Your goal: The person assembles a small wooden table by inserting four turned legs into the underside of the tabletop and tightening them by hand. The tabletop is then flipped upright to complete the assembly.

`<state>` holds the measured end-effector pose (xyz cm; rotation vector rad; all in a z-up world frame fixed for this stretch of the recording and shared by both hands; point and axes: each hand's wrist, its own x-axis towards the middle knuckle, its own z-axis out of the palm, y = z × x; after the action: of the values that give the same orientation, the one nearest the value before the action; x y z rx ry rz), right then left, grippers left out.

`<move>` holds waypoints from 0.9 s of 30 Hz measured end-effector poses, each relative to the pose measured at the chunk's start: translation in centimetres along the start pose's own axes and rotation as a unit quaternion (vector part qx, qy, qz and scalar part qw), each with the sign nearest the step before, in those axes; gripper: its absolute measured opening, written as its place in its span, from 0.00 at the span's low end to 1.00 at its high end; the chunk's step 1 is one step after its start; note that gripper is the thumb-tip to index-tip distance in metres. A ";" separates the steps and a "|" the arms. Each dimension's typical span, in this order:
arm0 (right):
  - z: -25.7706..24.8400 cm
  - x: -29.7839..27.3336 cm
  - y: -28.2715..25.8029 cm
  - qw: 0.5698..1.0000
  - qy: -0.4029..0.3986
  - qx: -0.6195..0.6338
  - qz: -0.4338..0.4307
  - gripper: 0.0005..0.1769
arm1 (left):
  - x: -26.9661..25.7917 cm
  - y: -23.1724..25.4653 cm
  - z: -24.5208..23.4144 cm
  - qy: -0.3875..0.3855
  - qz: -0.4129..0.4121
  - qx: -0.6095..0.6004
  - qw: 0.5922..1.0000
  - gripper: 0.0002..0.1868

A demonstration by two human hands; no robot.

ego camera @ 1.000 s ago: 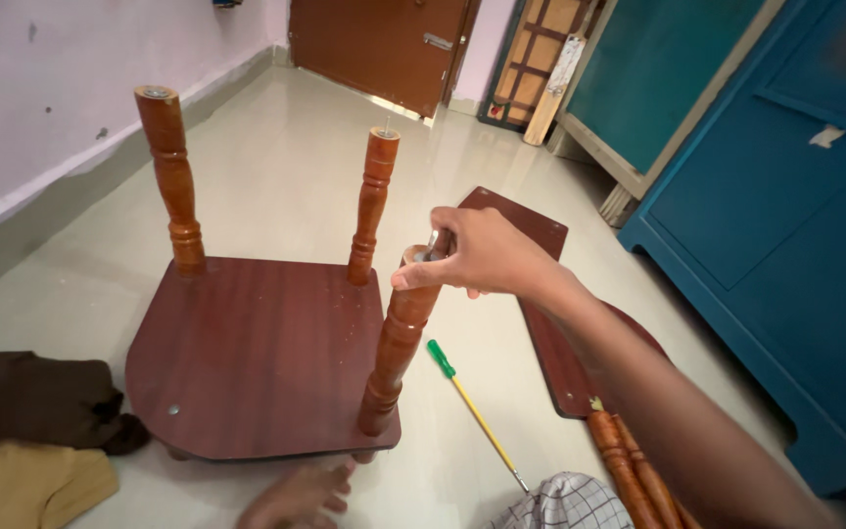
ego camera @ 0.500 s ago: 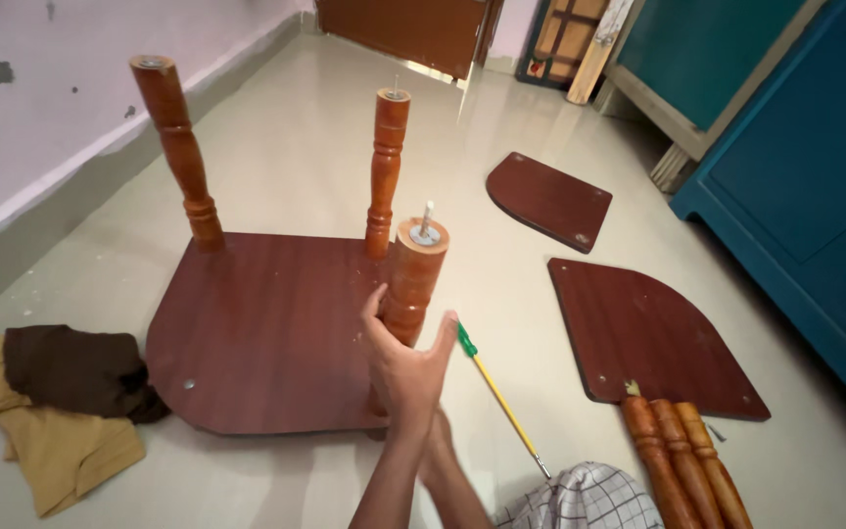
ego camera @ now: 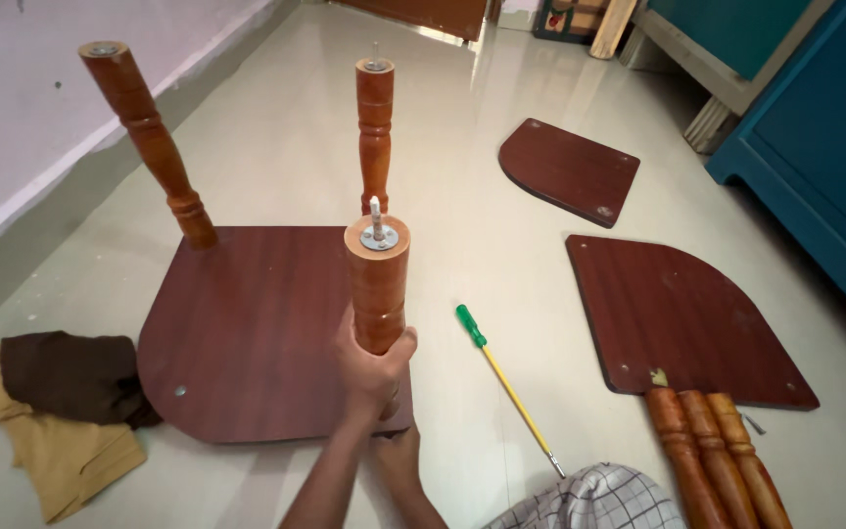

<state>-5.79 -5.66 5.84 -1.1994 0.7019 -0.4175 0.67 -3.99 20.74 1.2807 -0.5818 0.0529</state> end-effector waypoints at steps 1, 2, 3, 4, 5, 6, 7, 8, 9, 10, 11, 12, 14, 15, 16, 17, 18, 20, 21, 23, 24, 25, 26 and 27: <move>0.3 -0.2 -0.5 0.998 -0.001 0.065 0.003 0.40 | 0.3 -0.4 -0.4 -0.029 0.011 -0.010 0.999 0.16; 0.3 -0.2 -1.0 1.000 -0.003 0.008 -0.011 0.40 | 0.7 -0.9 -0.7 -0.078 -0.002 -0.037 0.996 0.15; 0.4 -0.2 -1.2 0.998 -0.005 -0.049 -0.024 0.41 | 1.0 -1.5 -1.1 -0.126 -0.017 -0.064 0.990 0.13; 0.4 -0.2 -1.2 0.994 -0.007 -0.107 -0.037 0.42 | 1.3 -2.1 -1.5 -0.173 -0.031 -0.092 0.980 0.12; 0.2 0.1 -1.2 0.995 -0.010 -0.091 -0.046 0.42 | 1.6 -2.7 -1.9 -0.212 -0.050 -0.124 0.968 0.12; 0.0 0.4 -1.0 0.996 -0.013 -0.075 -0.054 0.42 | 2.0 -3.2 -2.2 -0.251 -0.070 -0.155 0.953 0.13; -0.2 0.7 -0.7 0.996 -0.016 -0.060 -0.063 0.42 | 2.3 -3.7 -2.5 -0.288 -0.089 -0.187 0.935 0.14; -0.4 1.0 -0.3 0.994 -0.020 -0.067 -0.078 0.42 | 2.5 -4.0 -2.7 -0.303 -0.101 -0.197 0.927 0.14; -0.6 1.4 0.1 0.992 -0.025 -0.075 -0.094 0.43 | 2.7 -4.2 -2.9 -0.317 -0.112 -0.208 0.918 0.13; -0.8 1.7 0.5 0.990 -0.031 -0.083 -0.111 0.43 | 2.7 -4.2 -2.9 -0.331 -0.122 -0.219 0.910 0.13; -1.0 1.7 1.1 0.990 -0.032 -0.089 -0.102 0.43 | 2.3 -4.1 -2.8 -0.301 -0.107 -0.179 0.930 0.14; -1.2 1.8 1.6 0.990 -0.033 -0.096 -0.094 0.43 | 1.6 -3.8 -2.6 -0.271 -0.091 -0.138 0.948 0.15; -1.0 2.2 2.4 0.994 -0.056 -0.036 -0.090 0.44 | -0.4 -2.9 -2.0 -0.144 -0.055 -0.024 0.988 0.20; -0.9 2.7 2.5 0.992 -0.077 0.029 -0.096 0.44 | -2.2 -2.5 -0.8 -0.046 -0.032 0.046 0.997 0.23; -0.7 3.2 2.5 0.986 -0.098 0.094 -0.101 0.44 | -3.4 -2.1 0.4 0.052 -0.008 0.116 0.992 0.26; -0.5 3.5 2.4 0.975 -0.120 0.159 -0.103 0.44 | -3.9 -2.0 1.3 0.100 0.036 0.193 0.975 0.30; -0.3 3.7 2.4 0.963 -0.137 0.204 -0.109 0.44 | -4.4 -2.0 2.2 0.148 0.079 0.269 0.949 0.34; -0.7 2.9 2.5 0.974 -0.120 0.170 -0.090 0.44 | -4.9 -2.3 2.7 0.185 0.047 0.311 0.931 0.30; -0.8 2.9 2.1 0.981 -0.110 0.137 -0.084 0.44 | -4.0 -2.8 2.9 0.178 -0.020 0.277 0.944 0.23; -1.1 2.1 1.3 0.993 -0.089 0.055 -0.058 0.44 | -3.3 -3.6 2.2 0.128 -0.083 0.215 0.965 0.15; -1.1 1.8 0.8 0.996 -0.082 0.020 -0.044 0.44 | -3.1 -4.0 1.5 0.089 -0.080 0.190 0.975 0.14; -1.0 1.4 0.3 0.997 -0.074 -0.006 -0.031 0.44 | -2.8 -4.5 0.7 0.046 -0.074 0.165 0.982 0.13; -0.8 1.3 -0.2 0.997 -0.069 -0.022 -0.018 0.45 | -2.5 -5.0 0.0 0.004 -0.060 0.118 0.991 0.11; -0.7 1.0 -0.5 0.997 -0.062 -0.038 -0.003 0.45 | -2.4 -5.6 -0.7 -0.038 -0.047 0.069 0.996 0.09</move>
<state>-5.46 -6.96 5.94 -1.2889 0.6111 -0.3205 0.87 -4.39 14.66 1.4487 -0.5908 -0.0341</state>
